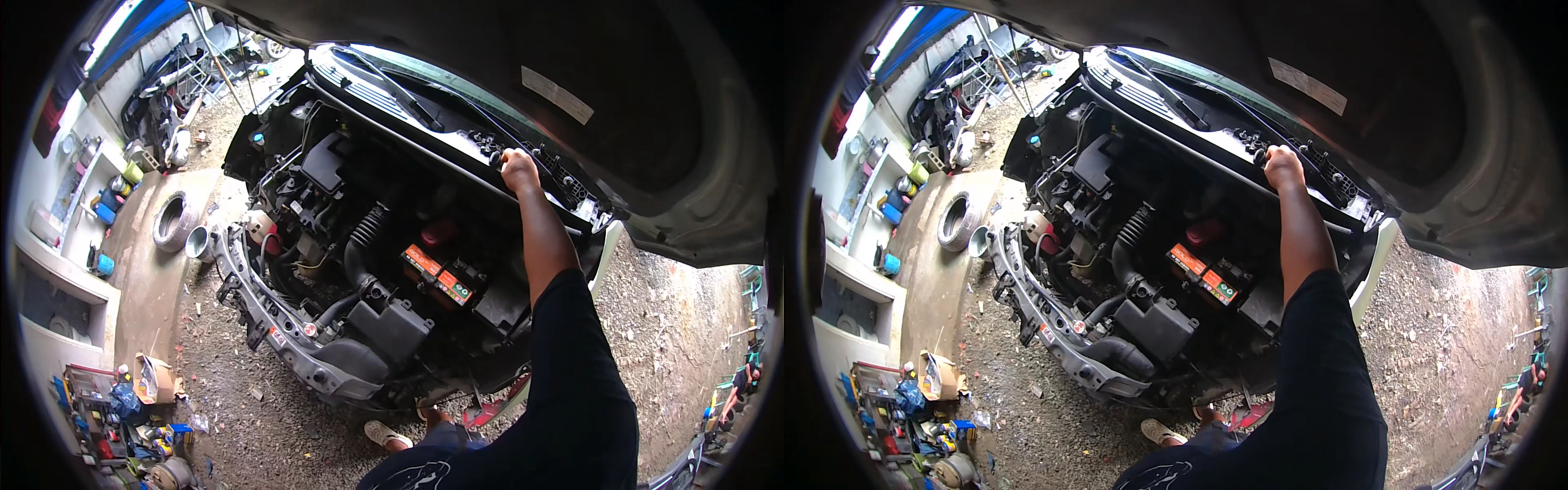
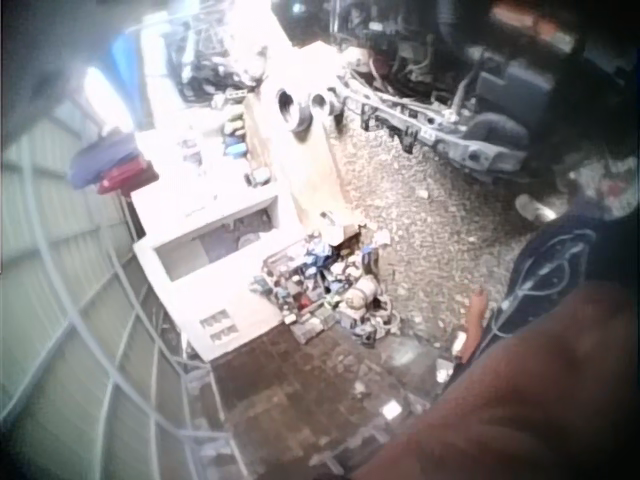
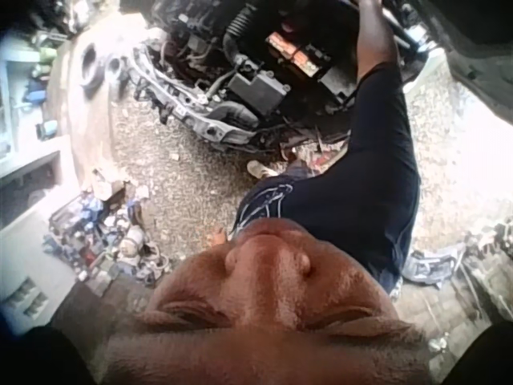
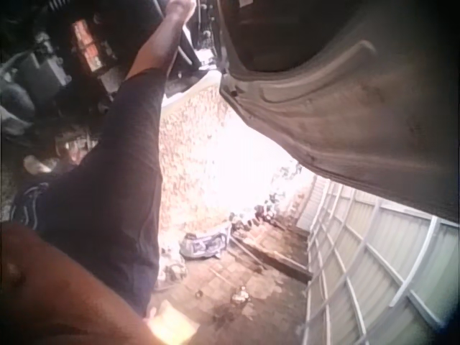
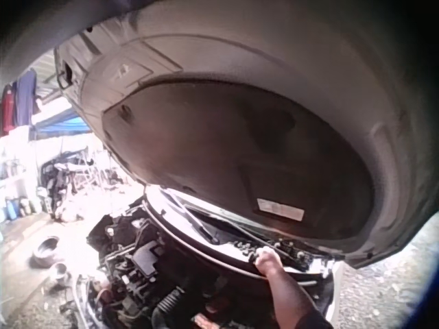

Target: The person aligns a green fender panel onto the side of a silver car, presses it into place by hand, and uses a tool to fasten the edge near the wheel well.

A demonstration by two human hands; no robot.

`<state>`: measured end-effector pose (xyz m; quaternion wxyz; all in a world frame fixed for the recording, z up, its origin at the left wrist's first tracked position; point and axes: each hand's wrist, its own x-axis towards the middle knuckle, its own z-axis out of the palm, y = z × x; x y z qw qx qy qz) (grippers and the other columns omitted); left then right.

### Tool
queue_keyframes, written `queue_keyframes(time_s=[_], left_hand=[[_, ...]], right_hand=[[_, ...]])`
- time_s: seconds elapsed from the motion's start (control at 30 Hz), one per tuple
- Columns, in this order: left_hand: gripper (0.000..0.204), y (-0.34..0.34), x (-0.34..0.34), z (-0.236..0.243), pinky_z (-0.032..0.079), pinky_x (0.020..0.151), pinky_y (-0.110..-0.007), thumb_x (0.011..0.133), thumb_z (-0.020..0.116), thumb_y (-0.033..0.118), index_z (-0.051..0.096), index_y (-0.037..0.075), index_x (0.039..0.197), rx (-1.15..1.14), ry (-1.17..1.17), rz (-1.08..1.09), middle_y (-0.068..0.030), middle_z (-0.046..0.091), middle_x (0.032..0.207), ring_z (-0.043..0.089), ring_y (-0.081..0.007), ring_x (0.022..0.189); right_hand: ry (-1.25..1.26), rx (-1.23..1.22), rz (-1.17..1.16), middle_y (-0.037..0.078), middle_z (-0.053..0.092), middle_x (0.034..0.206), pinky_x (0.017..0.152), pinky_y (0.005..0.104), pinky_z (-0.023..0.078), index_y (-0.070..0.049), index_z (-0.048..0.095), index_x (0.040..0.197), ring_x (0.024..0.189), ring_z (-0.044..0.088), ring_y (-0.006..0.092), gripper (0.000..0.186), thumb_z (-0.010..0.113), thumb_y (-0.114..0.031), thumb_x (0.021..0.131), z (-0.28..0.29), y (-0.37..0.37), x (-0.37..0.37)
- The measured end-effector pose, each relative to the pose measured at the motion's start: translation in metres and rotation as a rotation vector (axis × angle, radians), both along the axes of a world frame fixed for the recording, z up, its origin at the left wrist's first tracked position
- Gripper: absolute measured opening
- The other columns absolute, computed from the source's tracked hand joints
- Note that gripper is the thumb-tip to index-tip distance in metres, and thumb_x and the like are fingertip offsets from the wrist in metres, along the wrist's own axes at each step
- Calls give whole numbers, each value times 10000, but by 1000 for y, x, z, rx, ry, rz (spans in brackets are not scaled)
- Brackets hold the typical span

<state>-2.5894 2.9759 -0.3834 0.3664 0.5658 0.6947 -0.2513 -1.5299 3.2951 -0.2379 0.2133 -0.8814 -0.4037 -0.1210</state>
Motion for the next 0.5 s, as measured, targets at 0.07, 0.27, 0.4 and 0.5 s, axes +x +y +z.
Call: queue_keyframes(time_s=[0.07,0.27,0.4,0.5], left_hand=[[433,0,1,-4,478,1055,-515,951,658,397,697,186,1328,-4,-3,23,-175,635,1403,600,-384,1277],[422,1,5,10,480,1056,-501,955,656,385,694,204,1334,4,59,-76,-176,638,1397,599,-381,1276],[415,0,-4,14,481,1056,-492,957,654,377,692,216,1338,33,210,-456,-177,640,1394,598,-379,1276],[417,8,-8,11,482,1055,-466,972,641,354,675,211,1363,72,-97,-158,-176,653,1370,614,-388,1230]], right_hand=[[22,-17,28,209,723,1005,915,467,552,-80,732,999,1023,696,388,182,589,-104,888,-3,-3,7],[49,195,-36,188,742,936,861,425,571,-70,741,938,913,731,345,166,633,-104,816,-7,-14,8],[144,348,-93,153,755,867,825,395,583,-65,741,867,847,750,300,154,599,-97,820,-10,-24,12],[186,342,-67,160,767,909,860,406,585,-65,767,917,893,755,316,227,555,-85,838,-8,-21,1]])
